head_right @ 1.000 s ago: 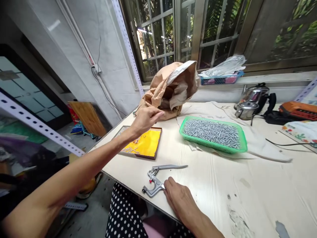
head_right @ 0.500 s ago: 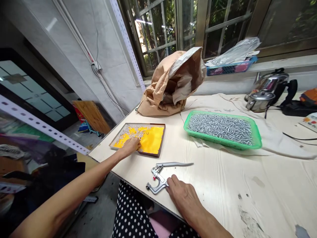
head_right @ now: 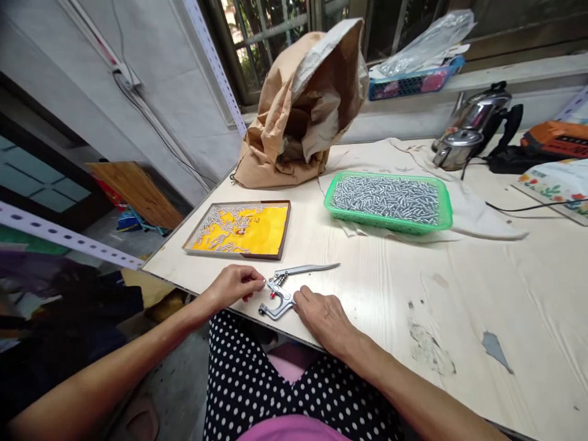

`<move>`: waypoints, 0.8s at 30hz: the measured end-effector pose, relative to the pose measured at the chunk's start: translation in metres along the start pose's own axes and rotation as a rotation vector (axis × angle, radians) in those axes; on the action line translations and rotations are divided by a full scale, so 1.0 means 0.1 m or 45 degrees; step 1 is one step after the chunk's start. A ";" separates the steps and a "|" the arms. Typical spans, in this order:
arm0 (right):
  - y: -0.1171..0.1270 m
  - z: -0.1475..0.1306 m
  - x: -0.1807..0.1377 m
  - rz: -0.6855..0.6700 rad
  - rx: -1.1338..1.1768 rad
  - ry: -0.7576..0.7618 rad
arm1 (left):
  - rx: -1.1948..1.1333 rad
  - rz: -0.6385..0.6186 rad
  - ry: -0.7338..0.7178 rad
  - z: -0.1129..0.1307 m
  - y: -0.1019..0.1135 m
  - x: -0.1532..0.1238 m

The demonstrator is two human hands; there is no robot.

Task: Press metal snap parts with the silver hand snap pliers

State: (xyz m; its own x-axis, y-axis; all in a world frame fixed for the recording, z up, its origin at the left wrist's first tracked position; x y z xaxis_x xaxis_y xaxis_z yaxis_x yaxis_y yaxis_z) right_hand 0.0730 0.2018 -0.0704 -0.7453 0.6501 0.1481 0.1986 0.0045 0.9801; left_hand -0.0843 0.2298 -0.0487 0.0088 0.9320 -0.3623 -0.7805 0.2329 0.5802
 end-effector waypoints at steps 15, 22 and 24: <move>-0.03 -0.02 0.00 0.032 -0.062 0.028 | 0.169 0.033 0.070 -0.18 -0.26 -0.18; -0.06 -0.01 0.01 -0.018 -0.094 -0.003 | 0.039 -0.229 0.328 -0.38 -0.42 -0.09; -0.07 -0.02 0.02 -0.052 -0.100 -0.006 | -0.031 -0.300 0.383 -0.41 -0.46 -0.08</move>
Point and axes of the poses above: each hand's wrist, its own x-axis towards the middle knuckle, its own y-axis out of the back of the hand, z = x × y, the point moved 10 cm from there along x, towards the middle knuckle, and after that the axes turned 7 degrees about -x, right-handed, at the moved point
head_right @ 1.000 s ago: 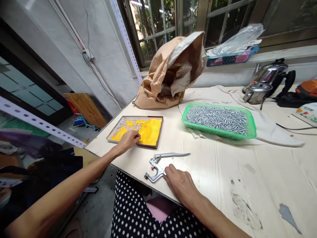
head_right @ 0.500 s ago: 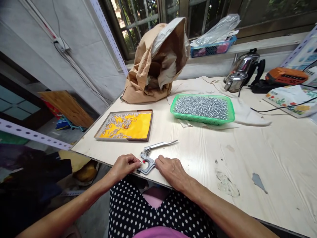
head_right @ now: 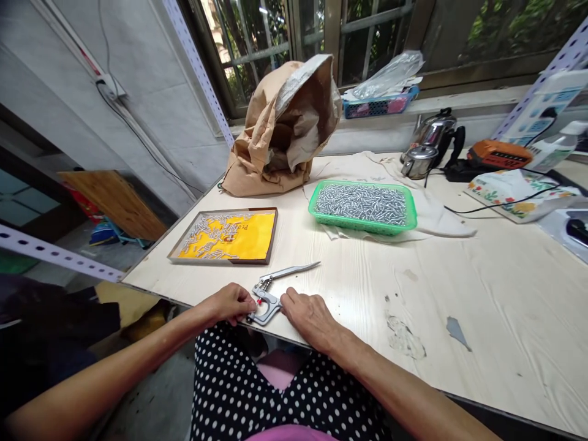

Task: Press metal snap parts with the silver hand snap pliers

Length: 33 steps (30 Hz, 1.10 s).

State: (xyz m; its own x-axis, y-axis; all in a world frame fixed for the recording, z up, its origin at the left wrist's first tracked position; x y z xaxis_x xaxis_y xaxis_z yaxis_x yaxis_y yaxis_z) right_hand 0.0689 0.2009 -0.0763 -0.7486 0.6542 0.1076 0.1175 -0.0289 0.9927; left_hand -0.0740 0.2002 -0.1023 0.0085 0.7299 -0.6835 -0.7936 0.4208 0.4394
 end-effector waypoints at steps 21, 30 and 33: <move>0.12 0.38 0.18 -0.155 0.030 0.001 | -0.018 -0.026 0.044 -0.06 -0.03 -0.05; 0.16 0.40 0.12 -0.179 -0.017 -0.080 | -0.039 -0.016 0.077 -0.05 -0.06 -0.08; 0.19 0.37 0.11 -0.139 -0.034 -0.073 | -0.033 -0.008 0.086 -0.02 -0.06 -0.09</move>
Point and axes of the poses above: each hand's wrist, its own x-axis towards the middle knuckle, its own y-axis out of the back of the hand, z = x × y, the point moved 10 cm from there along x, towards the middle knuckle, and after that the axes turned 7 degrees about -x, right-handed, at the moved point
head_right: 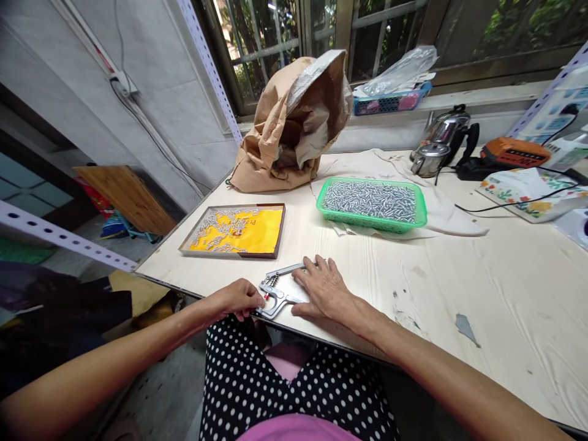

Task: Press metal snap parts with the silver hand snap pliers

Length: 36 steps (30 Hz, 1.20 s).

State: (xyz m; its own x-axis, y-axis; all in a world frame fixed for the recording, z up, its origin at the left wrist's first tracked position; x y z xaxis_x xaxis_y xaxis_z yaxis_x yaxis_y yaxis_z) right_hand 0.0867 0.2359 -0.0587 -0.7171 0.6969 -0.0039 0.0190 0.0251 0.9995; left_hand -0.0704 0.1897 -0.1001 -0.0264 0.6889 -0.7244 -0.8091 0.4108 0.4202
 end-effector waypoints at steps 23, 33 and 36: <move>-0.02 -0.01 -0.04 0.084 0.112 -0.124 | 0.677 0.585 -0.584 0.56 0.07 -0.41; 0.00 0.03 -0.15 -0.095 0.197 -0.095 | 1.085 0.072 -1.227 1.08 -0.55 -0.19; -0.02 0.11 -0.19 -0.118 0.185 -0.148 | 1.144 0.075 -1.260 1.12 -0.52 -0.17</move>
Point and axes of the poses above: each hand's wrist, its own x-axis towards the middle knuckle, its own y-axis out of the back of the hand, z = x × y, the point moved 10 cm from there along x, towards the middle knuckle, and after that the axes turned 7 degrees about -x, right-handed, at the moved point
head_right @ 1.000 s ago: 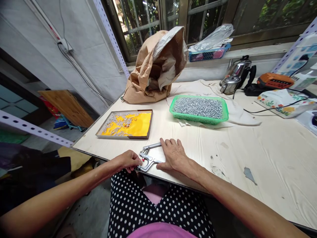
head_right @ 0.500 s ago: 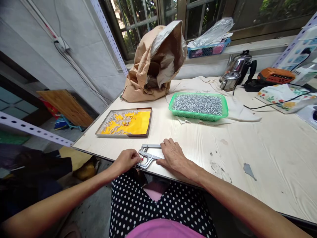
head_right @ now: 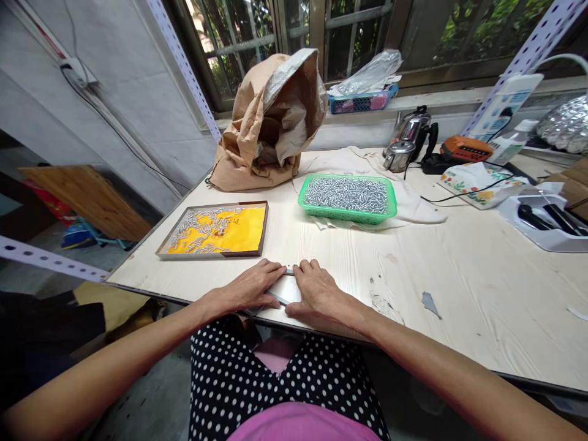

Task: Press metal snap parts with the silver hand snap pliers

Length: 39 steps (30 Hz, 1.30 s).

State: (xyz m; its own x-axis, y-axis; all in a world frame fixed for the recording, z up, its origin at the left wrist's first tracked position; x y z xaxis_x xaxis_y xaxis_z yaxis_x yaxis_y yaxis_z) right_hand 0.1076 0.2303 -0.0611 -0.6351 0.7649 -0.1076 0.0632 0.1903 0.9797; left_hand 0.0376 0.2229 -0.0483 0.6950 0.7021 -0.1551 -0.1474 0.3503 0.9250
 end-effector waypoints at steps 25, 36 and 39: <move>0.27 -0.13 0.05 0.320 -0.050 0.242 | -0.052 0.461 0.472 -0.38 0.33 -0.50; 0.04 -0.46 0.08 0.265 0.016 0.125 | -0.227 0.212 1.091 -0.94 0.05 -0.85; -0.05 -0.45 0.13 0.346 0.028 0.179 | -0.227 0.099 1.112 -0.92 0.04 -0.80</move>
State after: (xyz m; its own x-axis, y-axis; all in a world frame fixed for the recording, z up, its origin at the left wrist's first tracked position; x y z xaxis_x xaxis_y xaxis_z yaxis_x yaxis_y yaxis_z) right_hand 0.0645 0.2114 -0.0597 -0.6930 0.6971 0.1836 0.2609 0.0051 0.9653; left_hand -0.0834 0.2250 -0.0639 -0.0946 0.9240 -0.3705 -0.3293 0.3222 0.8875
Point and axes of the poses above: each hand's wrist, its own x-axis towards the middle knuckle, its own y-axis out of the back of the hand, z = x × y, the point moved 10 cm from there along x, towards the middle knuckle, and after that the axes turned 7 degrees about -x, right-handed, at the moved point
